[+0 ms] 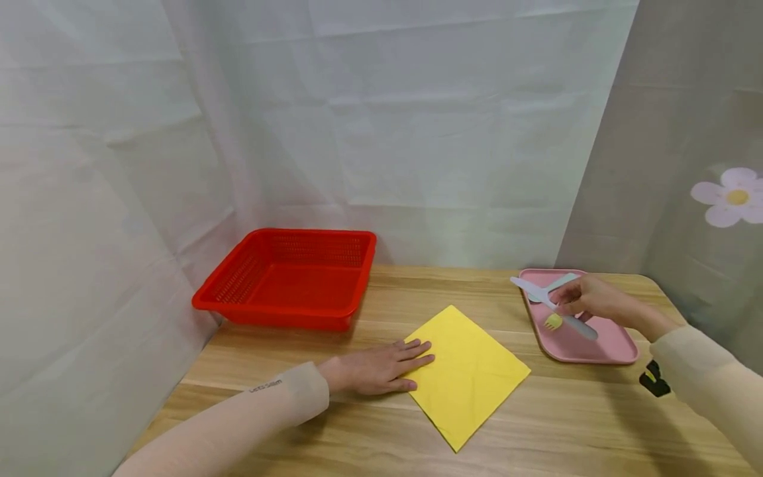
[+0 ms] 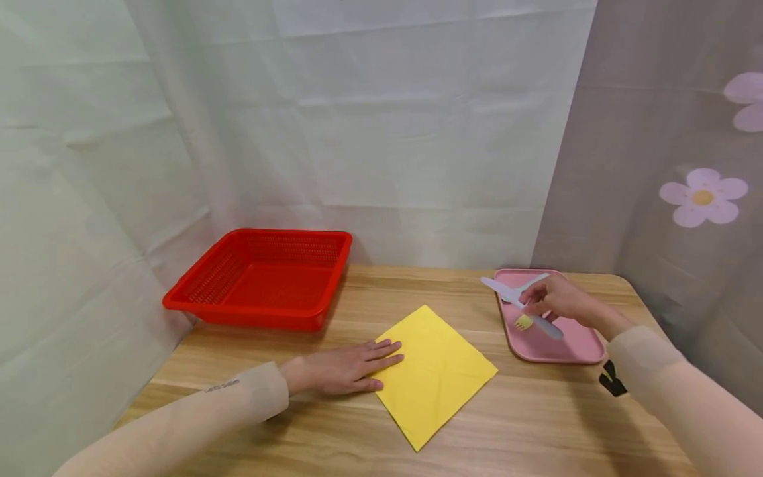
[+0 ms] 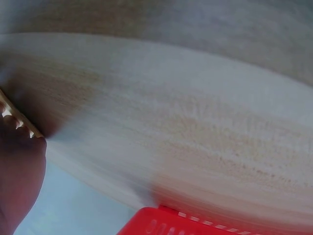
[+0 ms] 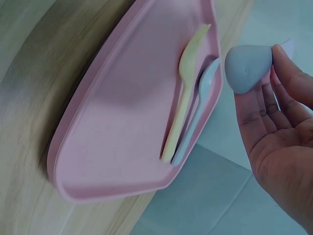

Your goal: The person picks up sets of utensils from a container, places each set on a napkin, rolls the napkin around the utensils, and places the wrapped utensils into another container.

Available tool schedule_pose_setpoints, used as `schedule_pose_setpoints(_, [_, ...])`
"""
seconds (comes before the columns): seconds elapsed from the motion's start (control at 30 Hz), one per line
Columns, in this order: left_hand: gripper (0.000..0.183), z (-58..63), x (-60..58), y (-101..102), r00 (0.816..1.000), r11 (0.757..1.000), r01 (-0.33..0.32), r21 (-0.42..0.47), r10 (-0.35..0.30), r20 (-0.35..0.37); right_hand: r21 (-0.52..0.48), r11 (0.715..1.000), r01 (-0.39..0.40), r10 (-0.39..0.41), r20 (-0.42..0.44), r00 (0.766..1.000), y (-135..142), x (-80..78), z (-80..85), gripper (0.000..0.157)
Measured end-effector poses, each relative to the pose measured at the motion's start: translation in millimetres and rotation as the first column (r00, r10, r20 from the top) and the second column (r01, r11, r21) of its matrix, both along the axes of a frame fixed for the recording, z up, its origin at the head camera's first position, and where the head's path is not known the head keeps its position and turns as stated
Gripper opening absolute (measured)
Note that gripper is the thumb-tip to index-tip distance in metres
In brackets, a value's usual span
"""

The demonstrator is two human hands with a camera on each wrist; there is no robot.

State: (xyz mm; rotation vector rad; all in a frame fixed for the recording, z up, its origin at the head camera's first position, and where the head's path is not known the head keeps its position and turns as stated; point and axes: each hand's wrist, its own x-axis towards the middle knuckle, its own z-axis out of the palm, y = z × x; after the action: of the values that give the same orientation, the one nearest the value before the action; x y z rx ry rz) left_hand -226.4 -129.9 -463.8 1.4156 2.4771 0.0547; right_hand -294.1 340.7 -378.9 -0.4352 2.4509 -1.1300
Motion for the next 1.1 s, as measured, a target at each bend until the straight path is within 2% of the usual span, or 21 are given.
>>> schedule_pose_setpoints(0.4, [0.069, -1.3, 2.4, -0.2, 1.0, 1.0, 0.001, -0.021, -0.002, -0.004, -0.107, 0.994, 0.03, -0.027, 0.028, 0.999, -17.7, -0.2, -0.8, 0.022])
schedule_pose_setpoints(0.7, [0.069, -1.2, 3.5, 0.6, 1.0, 1.0, 0.005, -0.018, -0.005, -0.014, -0.117, 0.993, 0.026, -0.024, 0.019, 1.0, -39.2, 4.5, 1.7, 0.023])
schedule_pose_setpoints(1.1, [0.069, -5.0, 4.6, -3.1, 1.0, 1.0, -0.011, 0.027, 0.01, 0.016, -0.175, 0.979, 0.099, -0.102, -0.008, 0.995, -70.8, 5.1, -15.5, 0.03])
